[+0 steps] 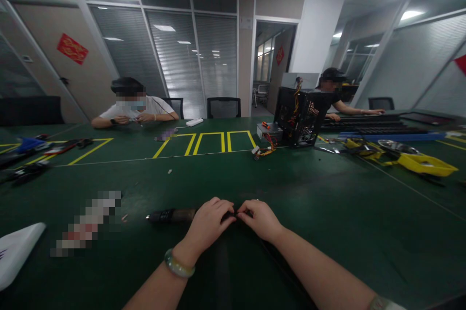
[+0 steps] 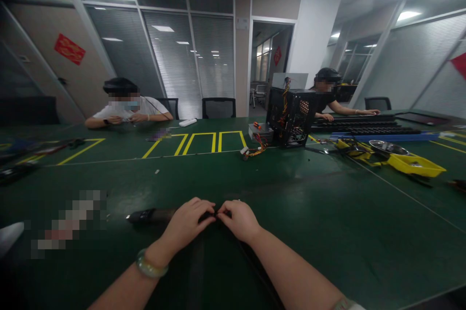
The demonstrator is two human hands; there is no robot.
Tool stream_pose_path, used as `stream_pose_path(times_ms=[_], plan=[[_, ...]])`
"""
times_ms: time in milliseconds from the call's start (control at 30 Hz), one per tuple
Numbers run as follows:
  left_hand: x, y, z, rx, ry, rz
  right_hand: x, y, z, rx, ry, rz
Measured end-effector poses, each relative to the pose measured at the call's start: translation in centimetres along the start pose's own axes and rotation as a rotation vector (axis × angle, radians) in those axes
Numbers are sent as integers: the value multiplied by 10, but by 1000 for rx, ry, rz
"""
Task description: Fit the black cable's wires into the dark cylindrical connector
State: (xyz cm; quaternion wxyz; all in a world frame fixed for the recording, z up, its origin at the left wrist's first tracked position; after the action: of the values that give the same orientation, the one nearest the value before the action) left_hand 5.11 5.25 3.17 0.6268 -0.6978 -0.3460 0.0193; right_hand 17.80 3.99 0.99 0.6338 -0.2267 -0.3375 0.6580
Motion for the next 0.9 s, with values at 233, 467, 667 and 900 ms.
stream_pose_path(times_ms=[233, 467, 667, 900], plan=[[-1, -4, -3, -35, -1, 12, 1, -1, -1, 116, 33, 0], [-1, -6, -4, -74, 0, -4, 0, 2, -1, 130, 68, -6], [-4, -4, 2, -114, -50, 9, -1, 1, 0, 88, 68, -17], [-3, 0, 6, -106, -73, 25, -1, 6, -4, 58, 79, 4]])
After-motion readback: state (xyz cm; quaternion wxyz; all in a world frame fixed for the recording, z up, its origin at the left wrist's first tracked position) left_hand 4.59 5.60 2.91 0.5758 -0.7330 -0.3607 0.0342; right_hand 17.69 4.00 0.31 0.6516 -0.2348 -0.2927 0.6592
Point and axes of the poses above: each hand's wrist, its own x-axis towards the middle knuckle, its own y-axis out of the palm, z = x × y, the point moved 9 cm from there along x, towards the middle knuckle, and after that the axes turned 8 degrees about y, right-handed, at the moved point
